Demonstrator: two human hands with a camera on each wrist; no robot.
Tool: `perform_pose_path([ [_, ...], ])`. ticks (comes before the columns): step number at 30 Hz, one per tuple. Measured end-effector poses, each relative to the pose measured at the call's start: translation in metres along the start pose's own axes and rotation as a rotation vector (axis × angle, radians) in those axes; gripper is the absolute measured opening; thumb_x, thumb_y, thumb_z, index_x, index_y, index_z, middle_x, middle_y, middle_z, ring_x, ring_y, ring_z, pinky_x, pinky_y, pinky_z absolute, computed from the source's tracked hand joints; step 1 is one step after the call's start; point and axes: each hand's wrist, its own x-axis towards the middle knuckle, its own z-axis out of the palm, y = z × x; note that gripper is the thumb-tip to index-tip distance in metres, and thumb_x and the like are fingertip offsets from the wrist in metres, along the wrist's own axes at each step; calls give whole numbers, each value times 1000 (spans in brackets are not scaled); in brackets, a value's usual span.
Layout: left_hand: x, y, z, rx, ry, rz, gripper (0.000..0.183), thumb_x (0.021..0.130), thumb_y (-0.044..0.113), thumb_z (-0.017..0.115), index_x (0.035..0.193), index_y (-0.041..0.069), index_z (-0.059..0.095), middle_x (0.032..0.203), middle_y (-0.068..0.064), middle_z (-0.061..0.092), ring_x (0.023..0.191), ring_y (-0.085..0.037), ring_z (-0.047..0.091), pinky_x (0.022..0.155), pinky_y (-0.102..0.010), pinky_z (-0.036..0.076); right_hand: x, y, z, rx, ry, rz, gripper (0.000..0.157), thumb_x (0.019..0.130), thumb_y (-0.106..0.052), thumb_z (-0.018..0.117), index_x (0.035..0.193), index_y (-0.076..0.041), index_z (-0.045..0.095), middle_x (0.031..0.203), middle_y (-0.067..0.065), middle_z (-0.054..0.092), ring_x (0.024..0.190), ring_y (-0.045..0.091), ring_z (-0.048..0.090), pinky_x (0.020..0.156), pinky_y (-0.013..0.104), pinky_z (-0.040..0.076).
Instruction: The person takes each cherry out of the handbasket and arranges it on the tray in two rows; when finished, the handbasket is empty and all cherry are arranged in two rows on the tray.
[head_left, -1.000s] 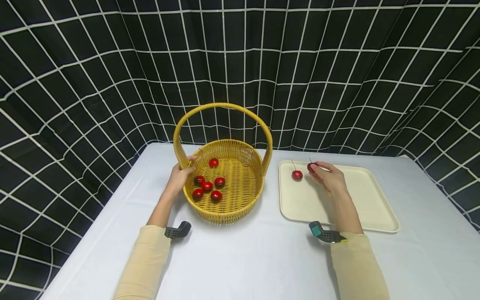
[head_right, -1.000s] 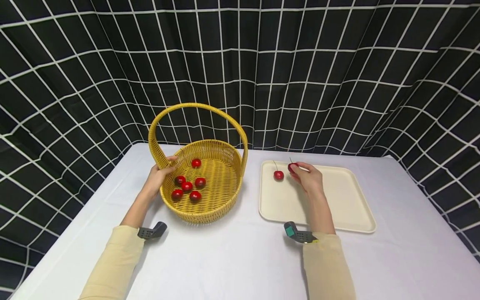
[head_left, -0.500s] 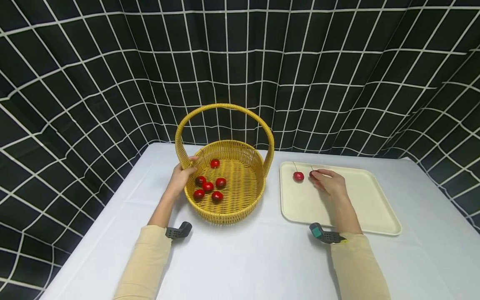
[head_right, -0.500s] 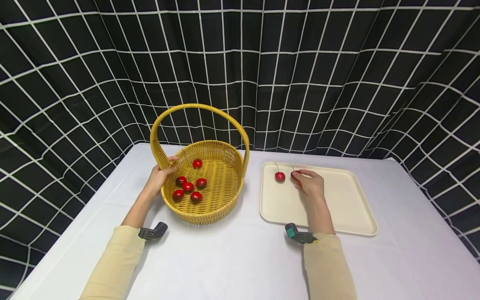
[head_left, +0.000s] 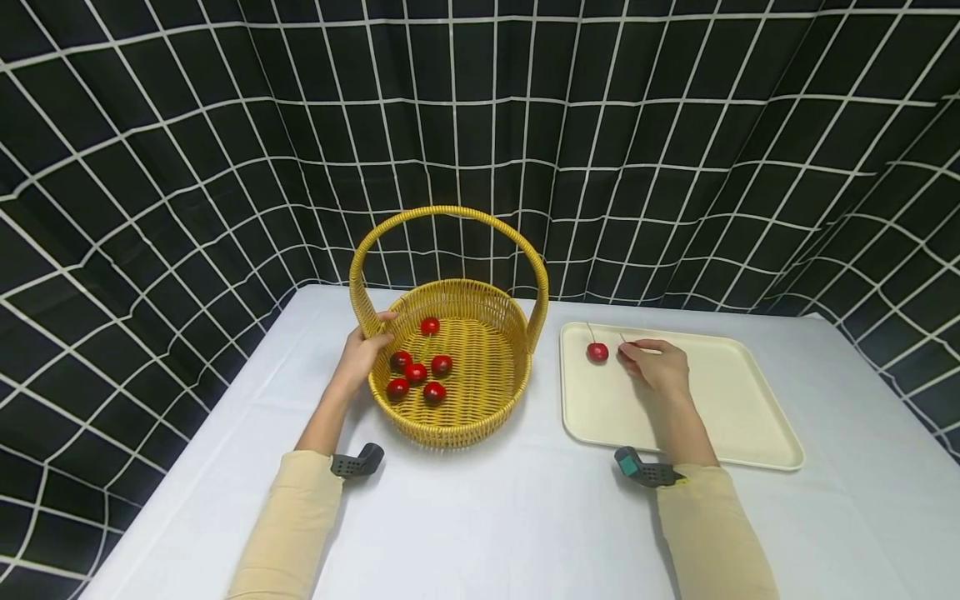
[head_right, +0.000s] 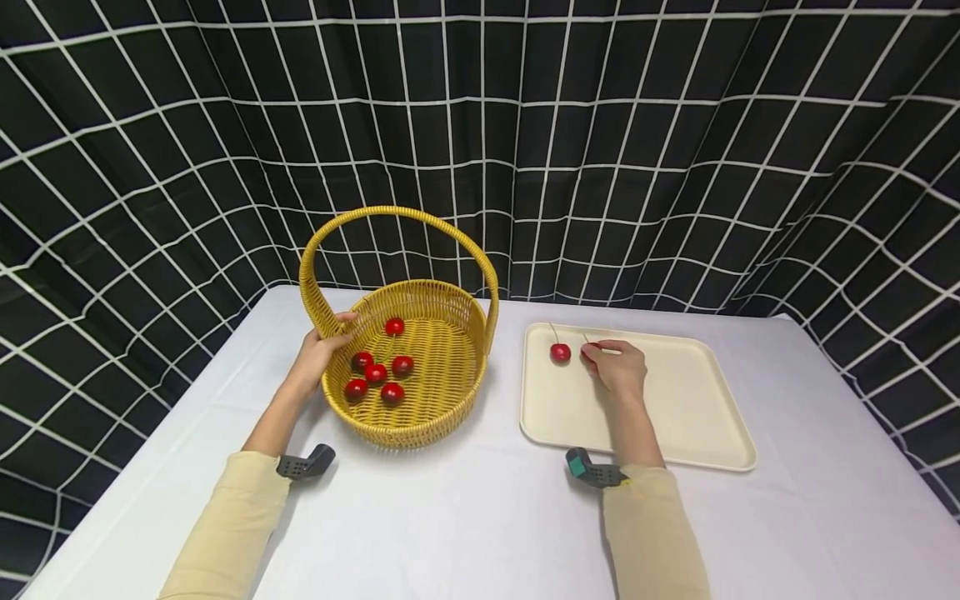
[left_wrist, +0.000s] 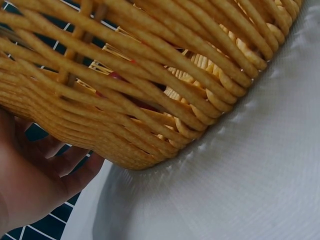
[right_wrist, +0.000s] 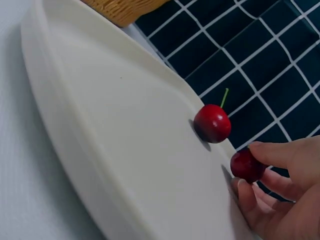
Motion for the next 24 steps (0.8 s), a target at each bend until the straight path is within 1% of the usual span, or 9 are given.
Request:
perform_pose_path([
  [4, -1, 0, 0, -4, 1, -5, 46, 93, 6, 44, 139, 6, 46, 142, -18, 43, 131, -31, 37, 110, -45, 23, 1, 0, 3, -33, 25, 3, 43, 89, -15, 66, 123, 8, 55, 73, -7, 61, 61, -3, 61, 61, 13, 50],
  [9, -1, 2, 0, -7, -4, -11, 46, 94, 6, 44, 139, 7, 46, 142, -18, 43, 131, -31, 37, 109, -45, 23, 0, 0, 4, -52, 19, 2, 41, 89, -14, 66, 122, 9, 55, 81, 0, 64, 63, -4, 62, 64, 13, 50],
  [12, -1, 2, 1, -7, -6, -12, 45, 94, 6, 44, 140, 7, 45, 142, -18, 43, 131, -31, 37, 109, -46, 23, -1, -1, 4, -30, 16, 5, 41, 89, -11, 66, 121, 11, 54, 79, -1, 64, 63, -4, 62, 65, 14, 51],
  [15, -1, 2, 1, -5, -5, -14, 45, 94, 7, 44, 139, 8, 46, 142, -17, 42, 132, -31, 36, 109, -47, 23, -2, -1, 3, -35, 21, 14, 41, 89, -12, 67, 120, 11, 55, 76, -4, 64, 62, -4, 61, 63, 13, 50],
  [18, 0, 1, 1, -2, -3, -13, 45, 94, 6, 44, 139, 8, 46, 142, -17, 42, 132, -31, 36, 110, -46, 22, -2, -1, 2, -65, 33, 18, 41, 90, -15, 66, 121, 10, 56, 75, -4, 65, 62, -3, 60, 60, 13, 49],
  [21, 0, 0, 1, -3, -1, -8, 45, 94, 5, 44, 139, 7, 46, 142, -17, 42, 132, -31, 36, 110, -46, 22, -3, -2, 1, -95, 48, 9, 41, 91, -17, 64, 121, 9, 56, 76, 0, 66, 61, -1, 59, 58, 13, 48],
  [24, 0, 0, 0, -5, 0, -7, 45, 94, 5, 44, 139, 6, 46, 142, -18, 42, 132, -31, 36, 109, -46, 23, -3, -2, 0, -113, 57, -2, 40, 92, -18, 62, 121, 10, 56, 80, 6, 67, 60, 1, 59, 57, 13, 49],
])
